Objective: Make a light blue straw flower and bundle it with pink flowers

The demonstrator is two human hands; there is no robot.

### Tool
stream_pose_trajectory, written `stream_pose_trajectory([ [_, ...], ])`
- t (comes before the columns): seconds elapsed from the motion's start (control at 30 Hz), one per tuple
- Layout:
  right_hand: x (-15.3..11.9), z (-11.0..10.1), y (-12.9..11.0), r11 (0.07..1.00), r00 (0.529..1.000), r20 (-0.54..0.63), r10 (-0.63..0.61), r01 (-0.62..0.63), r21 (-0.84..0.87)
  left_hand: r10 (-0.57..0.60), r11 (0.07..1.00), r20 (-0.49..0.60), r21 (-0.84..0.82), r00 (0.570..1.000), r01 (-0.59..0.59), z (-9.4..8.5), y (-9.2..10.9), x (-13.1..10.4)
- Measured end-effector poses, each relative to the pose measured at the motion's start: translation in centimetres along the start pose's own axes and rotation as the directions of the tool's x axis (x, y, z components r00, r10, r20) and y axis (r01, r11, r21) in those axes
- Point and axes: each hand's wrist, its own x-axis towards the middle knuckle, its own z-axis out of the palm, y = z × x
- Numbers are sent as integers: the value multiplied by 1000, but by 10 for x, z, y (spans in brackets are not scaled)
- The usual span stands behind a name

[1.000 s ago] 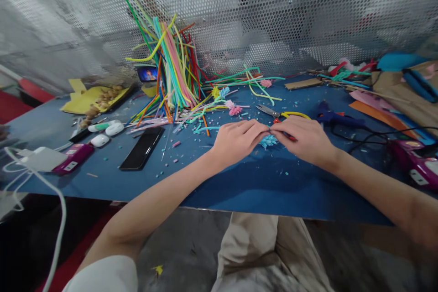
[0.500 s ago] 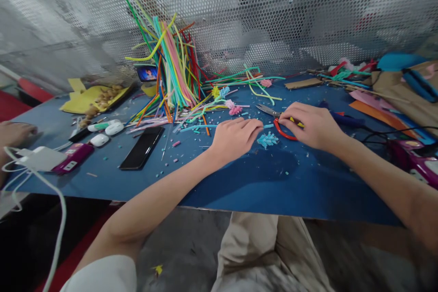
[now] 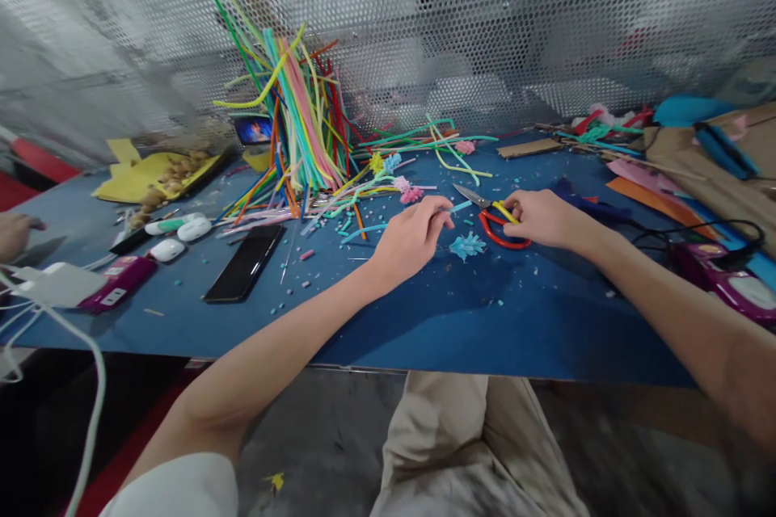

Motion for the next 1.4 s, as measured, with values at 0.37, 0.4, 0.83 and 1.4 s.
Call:
stream_pose_trajectory([
  [0.37,-14,-17,-28,951,998,-15,65,-66,-301,-67,994,-145,-94,987,53,-3,-4,2],
  [0.4,-15,-17,-26,962,998,-27,57,-62,-267,-78,994,-153,-84,985,65,-3,-5,2],
  [0.83,-28,-18,-39,975,969,-238,70,-15,223,-178,983,-124,-75,976,170,-7,-22,5],
  [1.4,-41,-7,-68,914,982,-32,-186,185,362,-135,955,-148,-283,980,88,-11,9,-1],
])
